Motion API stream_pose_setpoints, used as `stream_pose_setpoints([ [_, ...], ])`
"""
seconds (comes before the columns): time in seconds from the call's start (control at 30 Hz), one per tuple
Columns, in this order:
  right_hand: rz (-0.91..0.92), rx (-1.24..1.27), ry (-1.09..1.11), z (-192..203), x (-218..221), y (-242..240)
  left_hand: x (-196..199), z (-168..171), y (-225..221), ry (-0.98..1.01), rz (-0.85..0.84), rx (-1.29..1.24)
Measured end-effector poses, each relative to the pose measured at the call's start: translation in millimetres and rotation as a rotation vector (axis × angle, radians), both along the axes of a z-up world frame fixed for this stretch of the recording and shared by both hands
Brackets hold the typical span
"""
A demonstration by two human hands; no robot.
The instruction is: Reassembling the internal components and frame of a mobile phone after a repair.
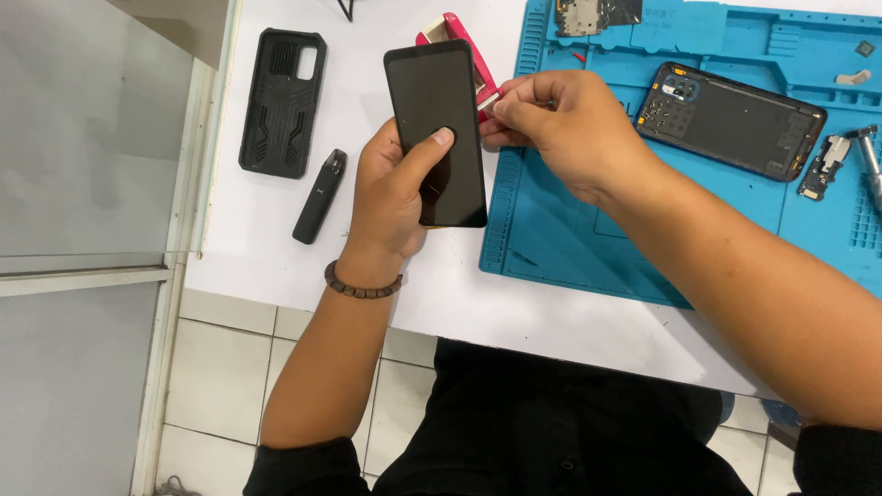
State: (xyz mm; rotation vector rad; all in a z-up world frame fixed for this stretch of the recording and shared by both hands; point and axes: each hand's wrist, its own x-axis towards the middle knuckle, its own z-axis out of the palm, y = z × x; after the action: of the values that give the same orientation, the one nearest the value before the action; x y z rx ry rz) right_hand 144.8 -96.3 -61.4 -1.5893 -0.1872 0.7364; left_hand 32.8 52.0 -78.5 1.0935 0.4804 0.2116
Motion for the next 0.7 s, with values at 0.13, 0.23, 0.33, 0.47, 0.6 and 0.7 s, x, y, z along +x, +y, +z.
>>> stream_pose_setpoints([
  [0.13, 0.001, -0.035, 0.014, -3.2, -1.4, -2.2, -1.1, 0.3, -0.6, -0.112, 0.039, 0.181],
  [0.23, 0.041, -0.152, 0.034, 5.1, -0.4, -4.5, -3.6, 10.5, 1.1, -0.213, -0.069, 0.396],
  [0.33, 0.148, -0.268, -0.033, 13.0, 2.4, -7.6, -1.8, 12.0, 1.3, -0.199, -0.063, 0.452],
  [0.47, 0.124, -0.243, 0.013, 4.7, 5.1, -6.8, -1.5, 12.5, 2.1, -0.203, -0.109, 0.516],
  [0.6, 0.156, -0.294, 0.022, 8.5, 3.2, -8.3, -2.7, 17.3, 5.4, -0.183, -0.201, 0.695],
  [0.7, 0.207, -0.332, -0.074, 5.2, 5.2, -10.2, 0.4, 19.7, 6.1, -0.149, -0.241, 0.801],
])
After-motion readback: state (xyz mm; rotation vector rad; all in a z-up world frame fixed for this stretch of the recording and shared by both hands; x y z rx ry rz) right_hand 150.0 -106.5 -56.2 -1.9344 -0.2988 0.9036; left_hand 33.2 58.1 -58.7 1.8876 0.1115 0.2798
